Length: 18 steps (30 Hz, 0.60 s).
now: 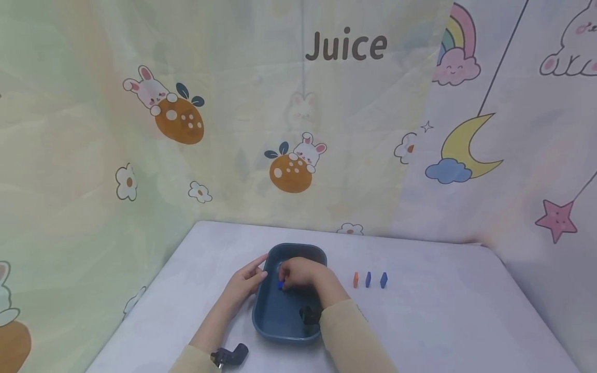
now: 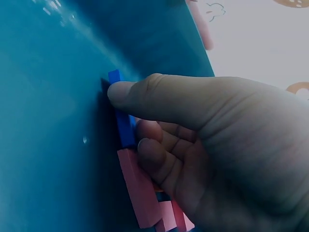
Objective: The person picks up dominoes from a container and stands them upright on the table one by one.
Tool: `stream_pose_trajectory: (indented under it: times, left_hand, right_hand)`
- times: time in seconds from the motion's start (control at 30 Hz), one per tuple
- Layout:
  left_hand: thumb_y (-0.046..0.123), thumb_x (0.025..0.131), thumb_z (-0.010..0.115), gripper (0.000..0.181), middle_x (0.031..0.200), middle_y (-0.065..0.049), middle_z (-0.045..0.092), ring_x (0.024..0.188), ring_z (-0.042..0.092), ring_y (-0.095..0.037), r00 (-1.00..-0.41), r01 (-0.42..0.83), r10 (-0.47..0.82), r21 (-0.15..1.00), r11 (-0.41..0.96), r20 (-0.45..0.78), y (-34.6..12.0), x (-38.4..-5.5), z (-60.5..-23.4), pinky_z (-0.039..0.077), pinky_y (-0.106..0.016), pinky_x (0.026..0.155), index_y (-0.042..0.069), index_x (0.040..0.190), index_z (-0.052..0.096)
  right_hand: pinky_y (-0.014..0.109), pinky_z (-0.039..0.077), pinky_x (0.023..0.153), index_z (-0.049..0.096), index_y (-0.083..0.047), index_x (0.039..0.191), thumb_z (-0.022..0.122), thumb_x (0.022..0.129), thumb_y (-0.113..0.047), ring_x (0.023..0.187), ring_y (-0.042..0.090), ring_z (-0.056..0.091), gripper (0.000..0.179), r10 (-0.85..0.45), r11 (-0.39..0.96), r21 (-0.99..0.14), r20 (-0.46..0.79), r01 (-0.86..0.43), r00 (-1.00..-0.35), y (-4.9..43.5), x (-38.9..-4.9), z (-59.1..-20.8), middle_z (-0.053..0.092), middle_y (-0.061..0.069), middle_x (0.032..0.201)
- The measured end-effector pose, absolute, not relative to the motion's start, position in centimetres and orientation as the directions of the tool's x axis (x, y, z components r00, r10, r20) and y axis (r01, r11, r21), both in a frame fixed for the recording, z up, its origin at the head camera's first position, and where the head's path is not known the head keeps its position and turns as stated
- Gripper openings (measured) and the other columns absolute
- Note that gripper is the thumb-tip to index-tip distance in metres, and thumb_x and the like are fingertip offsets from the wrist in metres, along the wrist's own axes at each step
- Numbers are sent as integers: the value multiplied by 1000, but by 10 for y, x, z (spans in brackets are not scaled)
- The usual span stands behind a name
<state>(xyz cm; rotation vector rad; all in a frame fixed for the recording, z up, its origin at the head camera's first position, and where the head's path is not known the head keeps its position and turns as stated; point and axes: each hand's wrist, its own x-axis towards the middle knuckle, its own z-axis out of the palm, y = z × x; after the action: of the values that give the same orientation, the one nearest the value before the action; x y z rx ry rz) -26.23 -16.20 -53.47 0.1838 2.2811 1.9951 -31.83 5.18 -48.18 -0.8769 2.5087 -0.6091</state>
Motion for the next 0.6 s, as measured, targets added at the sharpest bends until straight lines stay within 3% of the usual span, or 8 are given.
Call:
stream_pose_trajectory:
  times: [0.53, 0.6]
  left_hand:
    - [30, 96, 65, 49, 93, -10, 58, 72, 52, -17, -987, 9, 159, 994, 113, -9, -161, -260, -533, 48, -27, 65, 30, 143, 52]
    - [31, 95, 65, 49, 94, -11, 59, 72, 52, -18, -988, 7, 153, 993, 115, -11, -161, -260, -534, 48, -27, 65, 31, 143, 52]
  right_hand:
    - [32, 53, 61, 66, -20, 99, 70, 90, -22, 65, 17, 62, 10, -646, 672, -619, -222, -406, -731, 59, -316, -466, 62, -3, 85]
    - [32, 53, 64, 66, -20, 101, 70, 91, -23, 68, 17, 63, 11, -648, 667, -619, -206, -415, -733, 61, -316, -461, 63, -3, 87]
